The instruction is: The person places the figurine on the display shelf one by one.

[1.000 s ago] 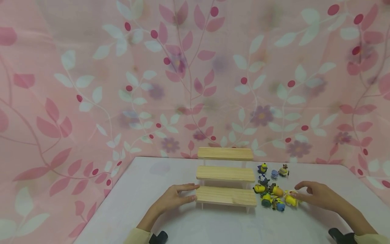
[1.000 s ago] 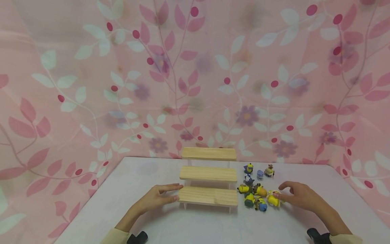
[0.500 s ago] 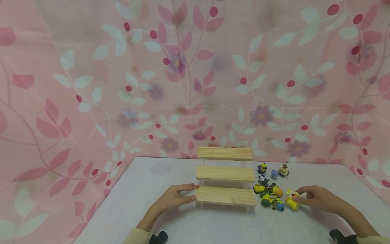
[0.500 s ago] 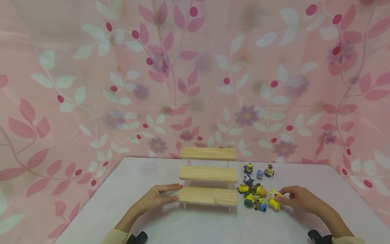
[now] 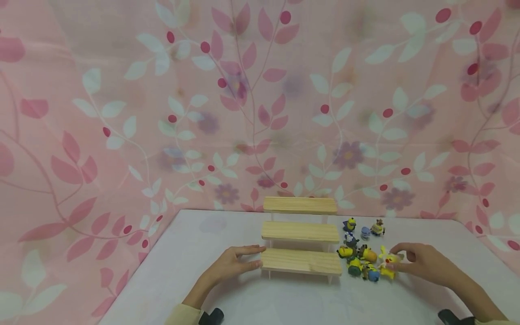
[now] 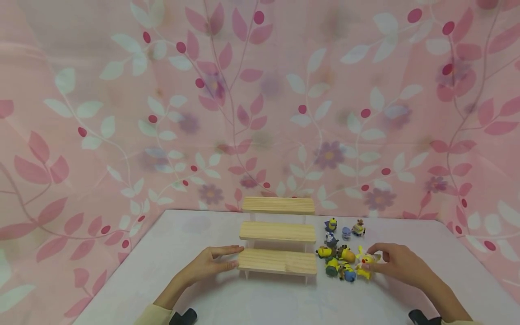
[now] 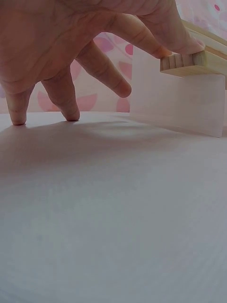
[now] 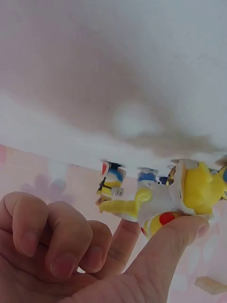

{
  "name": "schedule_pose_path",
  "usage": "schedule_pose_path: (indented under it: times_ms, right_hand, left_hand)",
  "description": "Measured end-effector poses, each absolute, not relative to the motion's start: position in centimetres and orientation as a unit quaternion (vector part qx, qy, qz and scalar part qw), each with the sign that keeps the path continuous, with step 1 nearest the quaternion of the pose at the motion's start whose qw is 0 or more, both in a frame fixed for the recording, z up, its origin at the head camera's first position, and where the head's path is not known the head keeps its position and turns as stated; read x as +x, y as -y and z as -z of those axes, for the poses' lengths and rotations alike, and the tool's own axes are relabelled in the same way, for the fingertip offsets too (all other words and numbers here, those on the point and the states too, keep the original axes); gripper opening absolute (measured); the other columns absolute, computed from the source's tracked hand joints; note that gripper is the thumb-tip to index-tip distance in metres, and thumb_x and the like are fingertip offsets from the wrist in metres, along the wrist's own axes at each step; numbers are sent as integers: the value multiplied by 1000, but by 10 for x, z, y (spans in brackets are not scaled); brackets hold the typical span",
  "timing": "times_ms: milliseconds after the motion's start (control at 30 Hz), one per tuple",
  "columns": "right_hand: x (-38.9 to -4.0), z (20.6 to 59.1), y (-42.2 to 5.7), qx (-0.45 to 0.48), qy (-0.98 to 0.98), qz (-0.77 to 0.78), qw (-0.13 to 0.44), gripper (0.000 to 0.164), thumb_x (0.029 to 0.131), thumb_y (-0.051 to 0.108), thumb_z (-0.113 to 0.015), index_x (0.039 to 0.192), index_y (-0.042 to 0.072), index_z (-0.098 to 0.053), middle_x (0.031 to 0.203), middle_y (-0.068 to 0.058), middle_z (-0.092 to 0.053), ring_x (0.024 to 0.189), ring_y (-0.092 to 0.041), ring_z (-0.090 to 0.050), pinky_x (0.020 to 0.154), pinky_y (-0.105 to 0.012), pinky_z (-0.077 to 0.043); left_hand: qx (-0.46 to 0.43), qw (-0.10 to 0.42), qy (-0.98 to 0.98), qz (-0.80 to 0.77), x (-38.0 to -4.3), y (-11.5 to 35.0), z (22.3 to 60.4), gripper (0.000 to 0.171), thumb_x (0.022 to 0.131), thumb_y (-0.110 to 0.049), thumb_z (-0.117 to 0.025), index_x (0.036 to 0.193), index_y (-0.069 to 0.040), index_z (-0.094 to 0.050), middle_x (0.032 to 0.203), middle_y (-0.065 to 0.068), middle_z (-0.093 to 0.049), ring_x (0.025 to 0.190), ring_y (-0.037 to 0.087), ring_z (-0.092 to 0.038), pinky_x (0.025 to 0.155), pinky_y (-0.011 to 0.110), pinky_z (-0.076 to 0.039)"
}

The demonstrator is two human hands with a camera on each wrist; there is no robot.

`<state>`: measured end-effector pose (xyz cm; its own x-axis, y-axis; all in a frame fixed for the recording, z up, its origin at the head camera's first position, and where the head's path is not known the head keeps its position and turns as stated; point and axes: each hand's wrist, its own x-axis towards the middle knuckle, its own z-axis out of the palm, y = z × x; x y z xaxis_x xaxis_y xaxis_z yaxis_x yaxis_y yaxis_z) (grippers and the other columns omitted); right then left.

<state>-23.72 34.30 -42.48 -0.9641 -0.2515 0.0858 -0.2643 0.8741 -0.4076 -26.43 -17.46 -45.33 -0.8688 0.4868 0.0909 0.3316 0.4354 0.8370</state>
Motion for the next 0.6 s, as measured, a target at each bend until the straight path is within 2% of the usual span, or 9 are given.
schedule_pose_path:
  times_ms: [367,600]
  right_hand:
    - [-226,400,-322,116,974,-175,88,54,72,58,-80,106,17,-72,65,5,-37,54,-10,-30,47,-24,-24]
    - [-222,382,-300,132,967,-173,132,51,70,58,-82,103,19,-72,63,7,-34,53,-7,-24,47,-23,-21]
  left_hand:
    - [241,83,-846,-469,-265,174,453,41,90,-41,-72,129,-30,-67,142,7,-54,139,31,-38,110,66,-24]
    - [239,86,-841,-478,-264,174,451,41,90,-40,-72,129,-30,-67,142,8,-54,139,32,-38,110,65,-24]
